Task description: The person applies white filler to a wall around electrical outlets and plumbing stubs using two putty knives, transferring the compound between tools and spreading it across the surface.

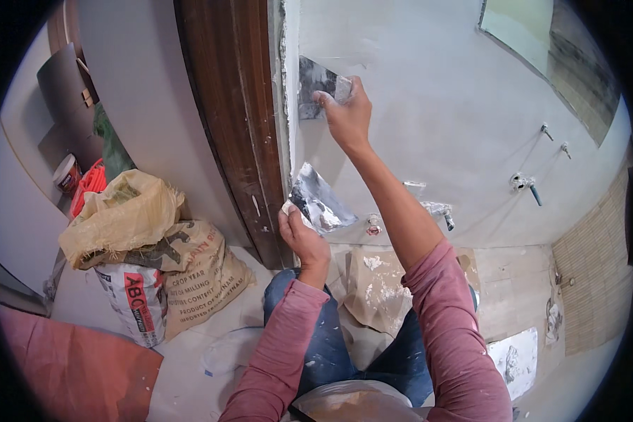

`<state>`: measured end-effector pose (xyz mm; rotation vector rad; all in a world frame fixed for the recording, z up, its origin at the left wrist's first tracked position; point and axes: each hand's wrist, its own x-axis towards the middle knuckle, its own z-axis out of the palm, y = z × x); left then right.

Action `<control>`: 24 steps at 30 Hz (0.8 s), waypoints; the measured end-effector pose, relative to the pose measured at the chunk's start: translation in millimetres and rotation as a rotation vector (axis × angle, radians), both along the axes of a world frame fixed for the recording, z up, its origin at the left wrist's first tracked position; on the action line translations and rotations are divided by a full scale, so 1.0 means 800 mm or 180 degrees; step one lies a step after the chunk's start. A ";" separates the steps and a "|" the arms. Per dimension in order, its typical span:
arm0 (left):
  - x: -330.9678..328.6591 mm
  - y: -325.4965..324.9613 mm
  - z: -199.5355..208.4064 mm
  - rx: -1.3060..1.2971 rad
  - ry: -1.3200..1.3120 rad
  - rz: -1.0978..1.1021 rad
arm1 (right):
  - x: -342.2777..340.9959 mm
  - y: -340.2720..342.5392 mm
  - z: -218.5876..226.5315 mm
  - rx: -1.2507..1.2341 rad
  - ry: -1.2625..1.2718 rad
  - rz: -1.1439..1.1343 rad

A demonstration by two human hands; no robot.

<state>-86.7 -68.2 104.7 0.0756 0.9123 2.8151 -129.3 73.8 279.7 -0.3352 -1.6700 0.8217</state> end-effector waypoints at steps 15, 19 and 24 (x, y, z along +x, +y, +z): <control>0.006 0.009 0.002 -0.0162 0.0203 -0.0050 | -0.011 -0.005 0.011 0.0243 -0.0392 -0.1213; 0.007 0.002 0.017 -0.0011 -0.0031 -0.0082 | 0.012 0.020 0.006 0.0210 0.0077 -0.1567; -0.005 -0.007 0.007 -0.0115 -0.0016 -0.0047 | 0.068 0.024 -0.012 0.0255 0.0318 -0.1040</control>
